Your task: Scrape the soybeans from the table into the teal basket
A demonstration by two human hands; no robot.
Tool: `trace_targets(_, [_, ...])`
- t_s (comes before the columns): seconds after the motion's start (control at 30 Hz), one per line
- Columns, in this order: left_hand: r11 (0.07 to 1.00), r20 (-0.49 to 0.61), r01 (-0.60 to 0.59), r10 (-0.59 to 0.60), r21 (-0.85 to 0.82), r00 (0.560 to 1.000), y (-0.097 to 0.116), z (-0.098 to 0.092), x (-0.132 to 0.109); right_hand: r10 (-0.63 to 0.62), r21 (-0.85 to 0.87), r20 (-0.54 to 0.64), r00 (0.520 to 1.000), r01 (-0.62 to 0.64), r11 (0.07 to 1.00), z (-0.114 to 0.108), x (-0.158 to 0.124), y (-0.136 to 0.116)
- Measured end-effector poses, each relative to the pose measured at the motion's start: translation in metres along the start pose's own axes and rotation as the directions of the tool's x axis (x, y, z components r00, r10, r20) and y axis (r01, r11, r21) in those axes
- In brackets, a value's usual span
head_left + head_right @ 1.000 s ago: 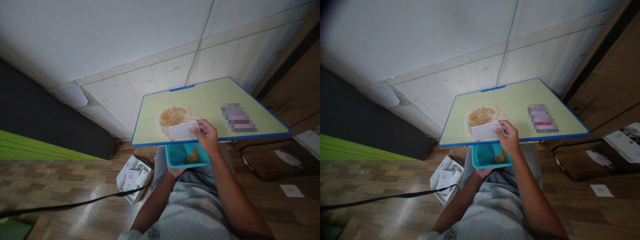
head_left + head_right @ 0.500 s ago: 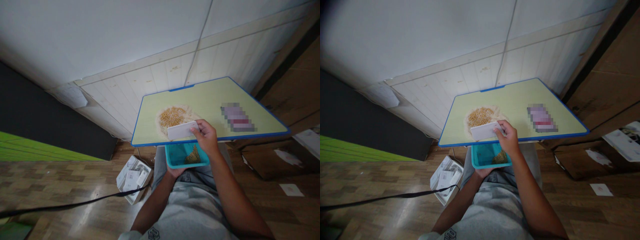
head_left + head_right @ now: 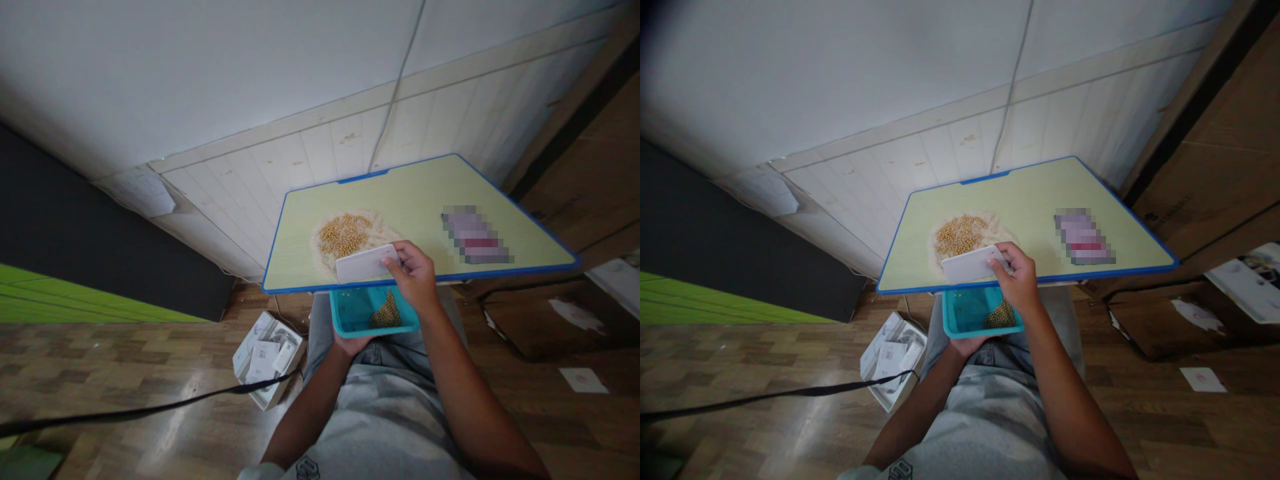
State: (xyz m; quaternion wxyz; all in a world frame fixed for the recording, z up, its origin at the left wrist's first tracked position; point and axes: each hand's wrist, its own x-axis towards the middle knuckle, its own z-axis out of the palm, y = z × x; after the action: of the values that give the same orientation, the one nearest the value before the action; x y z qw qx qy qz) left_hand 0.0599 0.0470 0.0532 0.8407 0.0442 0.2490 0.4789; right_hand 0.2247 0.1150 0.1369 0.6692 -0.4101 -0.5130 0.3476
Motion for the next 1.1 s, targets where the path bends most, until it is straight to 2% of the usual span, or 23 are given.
trace_targets(0.2, [0.998, -0.047, -0.067, 0.068, 0.005, 0.997, 0.001, 0.012, -0.003, -0.040, -0.055, -0.110, 0.993, 0.034, 0.998, -0.003, 0.001, 0.004])
trace_targets(0.4, [0.999, -0.019, -0.040, 0.040, 0.004, 0.999, 0.001, 0.006, -0.001, -0.034, -0.057, -0.064, 0.997, 0.030, 0.998, -0.004, 0.000, 0.005])
trace_targets(0.67, [1.000, -0.060, -0.020, 0.019, -0.019, 0.998, 0.002, 0.013, -0.004, -0.016, -0.028, -0.059, 0.998, 0.014, 1.000, -0.004, 0.000, 0.004])
trace_targets(0.87, [1.000, -0.050, -0.011, 0.011, -0.003, 0.999, 0.001, -0.001, 0.002, -0.016, -0.033, -0.048, 0.999, 0.014, 0.999, -0.005, -0.001, 0.002])
trace_targets(1.0, [0.999, 0.019, -0.029, 0.029, -0.017, 0.999, -0.001, -0.010, 0.006, -0.033, -0.039, -0.077, 0.997, 0.030, 0.999, 0.001, -0.001, 0.003])
trace_targets(1.1, [0.999, 0.048, -0.031, 0.032, -0.026, 0.998, -0.002, -0.009, 0.007, -0.035, -0.046, -0.079, 0.996, 0.031, 0.998, 0.007, 0.000, 0.006])
